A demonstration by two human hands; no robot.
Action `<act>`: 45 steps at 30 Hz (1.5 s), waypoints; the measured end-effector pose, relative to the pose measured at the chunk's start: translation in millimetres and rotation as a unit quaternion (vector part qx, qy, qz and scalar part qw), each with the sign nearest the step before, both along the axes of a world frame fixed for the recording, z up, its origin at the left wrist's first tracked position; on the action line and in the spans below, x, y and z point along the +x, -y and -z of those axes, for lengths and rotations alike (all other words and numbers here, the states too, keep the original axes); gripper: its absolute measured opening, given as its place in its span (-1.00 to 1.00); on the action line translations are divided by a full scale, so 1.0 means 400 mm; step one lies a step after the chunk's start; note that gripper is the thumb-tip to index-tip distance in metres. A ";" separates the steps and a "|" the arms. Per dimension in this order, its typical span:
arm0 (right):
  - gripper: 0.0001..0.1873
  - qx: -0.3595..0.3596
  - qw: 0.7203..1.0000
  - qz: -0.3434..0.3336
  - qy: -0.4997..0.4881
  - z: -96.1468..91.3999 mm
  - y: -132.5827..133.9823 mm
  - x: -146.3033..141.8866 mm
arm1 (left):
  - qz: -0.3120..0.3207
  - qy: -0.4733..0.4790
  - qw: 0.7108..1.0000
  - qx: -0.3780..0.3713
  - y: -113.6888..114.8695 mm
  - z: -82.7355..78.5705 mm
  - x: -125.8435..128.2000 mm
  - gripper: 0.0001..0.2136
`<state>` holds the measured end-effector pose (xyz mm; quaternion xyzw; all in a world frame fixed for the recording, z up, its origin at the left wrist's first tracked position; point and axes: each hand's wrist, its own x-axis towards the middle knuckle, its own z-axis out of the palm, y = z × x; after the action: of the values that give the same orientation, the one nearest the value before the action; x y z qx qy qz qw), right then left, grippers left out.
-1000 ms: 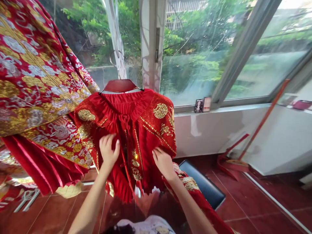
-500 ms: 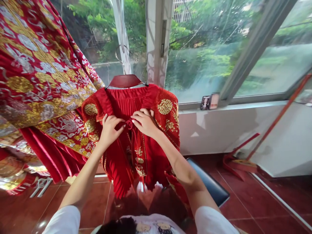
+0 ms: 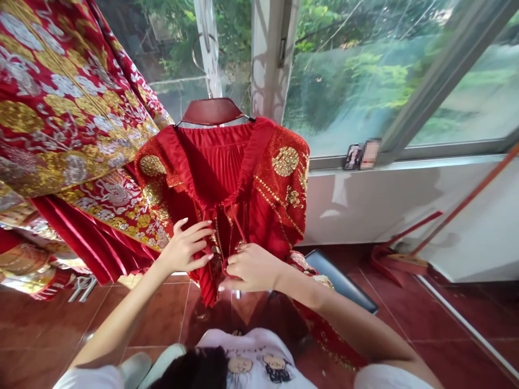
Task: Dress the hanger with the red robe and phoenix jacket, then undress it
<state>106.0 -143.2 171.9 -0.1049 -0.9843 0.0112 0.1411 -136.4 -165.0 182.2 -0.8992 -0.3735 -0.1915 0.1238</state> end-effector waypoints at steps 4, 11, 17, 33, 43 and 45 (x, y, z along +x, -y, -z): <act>-0.68 -0.106 0.984 0.141 -0.023 0.029 -0.027 -0.030 | 0.055 0.030 0.998 -0.017 -0.038 -0.050 0.018 -0.79; -0.74 -0.294 0.845 0.323 -0.308 0.048 -0.151 -0.142 | -0.163 -0.063 0.983 0.059 -0.156 -0.124 0.101 -0.77; -0.86 -0.435 0.740 0.275 -0.433 0.056 -0.154 -0.180 | -0.132 -0.109 0.985 0.032 -0.155 -0.119 0.076 -0.76; -0.72 -0.301 0.826 0.358 -0.315 0.104 -0.061 -0.185 | -0.081 0.036 0.996 0.012 -0.054 -0.163 0.032 -0.79; -0.69 -0.212 0.861 0.401 -0.232 0.062 0.002 -0.063 | -0.086 0.145 0.986 -0.005 0.004 -0.191 -0.016 -0.82; -0.67 -0.128 0.832 0.444 -0.305 -0.053 -0.024 -0.028 | -0.120 0.220 0.968 0.029 -0.021 -0.213 0.000 -0.72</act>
<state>94.6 -133.5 193.3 -0.5396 -0.7280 0.1052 0.4097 -136.3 -156.7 267.5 -0.7794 -0.4911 -0.3793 0.0870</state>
